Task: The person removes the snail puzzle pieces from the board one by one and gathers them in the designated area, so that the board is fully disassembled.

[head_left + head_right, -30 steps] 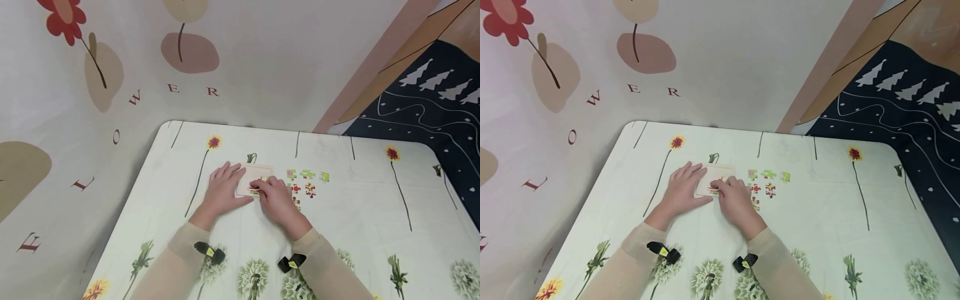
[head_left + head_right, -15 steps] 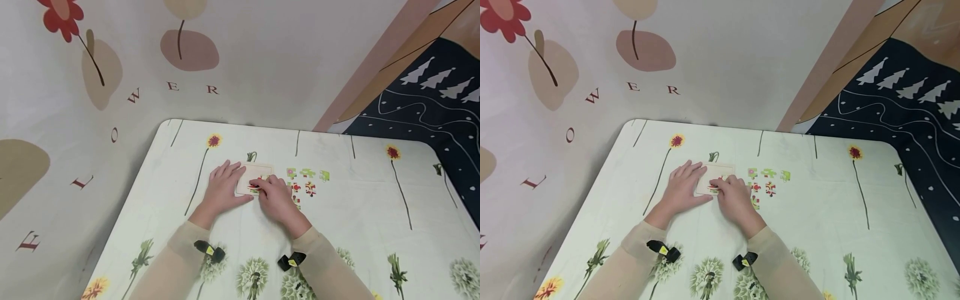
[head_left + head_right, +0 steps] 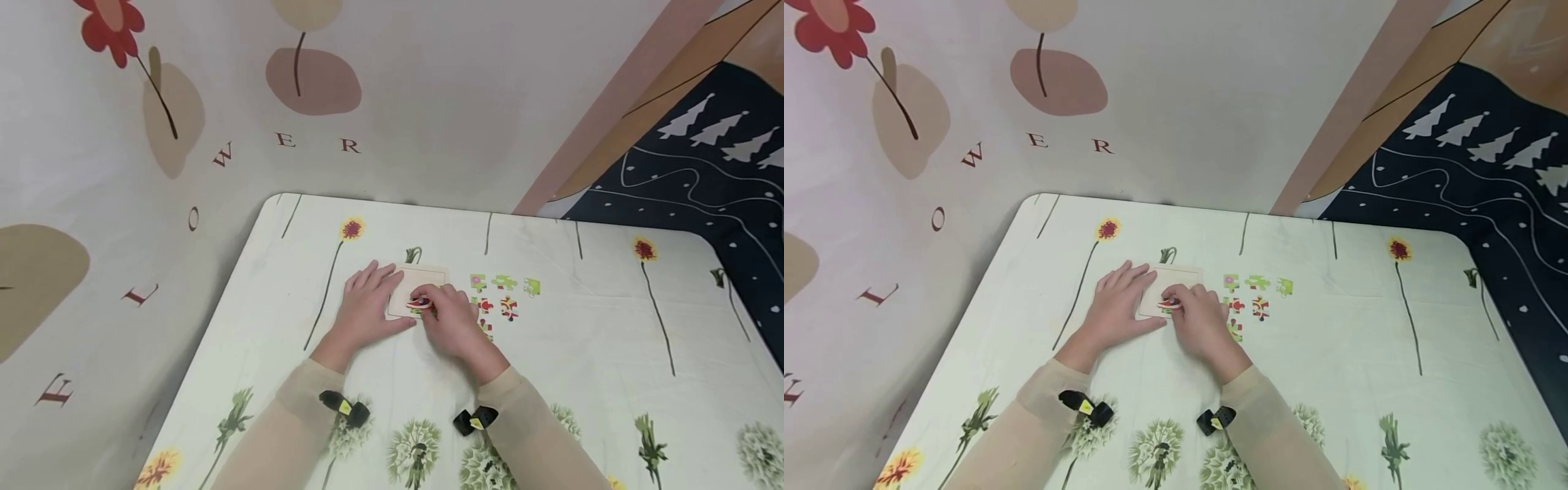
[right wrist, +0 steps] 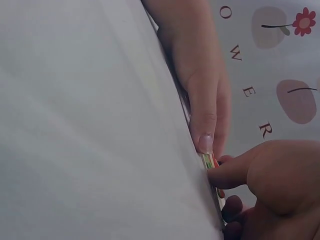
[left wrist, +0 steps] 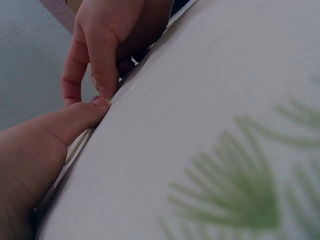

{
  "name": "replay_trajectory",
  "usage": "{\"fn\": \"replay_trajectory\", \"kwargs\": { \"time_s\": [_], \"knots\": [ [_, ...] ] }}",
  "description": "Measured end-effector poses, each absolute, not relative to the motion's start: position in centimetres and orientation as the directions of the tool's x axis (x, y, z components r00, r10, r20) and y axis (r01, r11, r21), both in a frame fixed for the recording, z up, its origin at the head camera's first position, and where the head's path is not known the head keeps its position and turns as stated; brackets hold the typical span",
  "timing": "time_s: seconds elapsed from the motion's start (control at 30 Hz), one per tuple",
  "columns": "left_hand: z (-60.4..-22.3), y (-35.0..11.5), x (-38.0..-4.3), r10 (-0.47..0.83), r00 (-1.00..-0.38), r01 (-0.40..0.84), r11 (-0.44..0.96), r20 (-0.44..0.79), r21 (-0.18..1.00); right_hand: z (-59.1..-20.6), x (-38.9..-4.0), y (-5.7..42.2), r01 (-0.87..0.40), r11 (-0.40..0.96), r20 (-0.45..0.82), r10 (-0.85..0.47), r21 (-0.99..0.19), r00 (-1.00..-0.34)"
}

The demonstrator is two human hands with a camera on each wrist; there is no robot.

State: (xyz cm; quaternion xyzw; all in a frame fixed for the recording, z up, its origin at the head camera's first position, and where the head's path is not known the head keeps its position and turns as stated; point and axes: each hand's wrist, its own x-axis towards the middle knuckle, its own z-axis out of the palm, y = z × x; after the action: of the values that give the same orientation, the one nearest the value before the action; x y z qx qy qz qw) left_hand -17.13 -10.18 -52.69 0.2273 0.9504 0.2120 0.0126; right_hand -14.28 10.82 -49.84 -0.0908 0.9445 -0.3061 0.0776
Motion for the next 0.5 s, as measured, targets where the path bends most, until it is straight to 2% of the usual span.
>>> {"fn": "replay_trajectory", "kwargs": {
  "time_s": [0.23, 0.5],
  "knots": [
    [-52.56, -10.22, -17.24, 0.438, -0.896, 0.428, 0.808, 0.074, 0.404, -50.01, -14.33, 10.87, -0.129, 0.772, -0.065, -0.216, -0.622, -0.974],
    [-52.49, -10.19, -17.15, 0.443, -0.894, 0.430, 0.808, 0.065, 0.403, -50.38, -13.80, 10.85, -0.196, 0.735, 0.055, -0.212, -0.649, -0.976]
  ]
}}
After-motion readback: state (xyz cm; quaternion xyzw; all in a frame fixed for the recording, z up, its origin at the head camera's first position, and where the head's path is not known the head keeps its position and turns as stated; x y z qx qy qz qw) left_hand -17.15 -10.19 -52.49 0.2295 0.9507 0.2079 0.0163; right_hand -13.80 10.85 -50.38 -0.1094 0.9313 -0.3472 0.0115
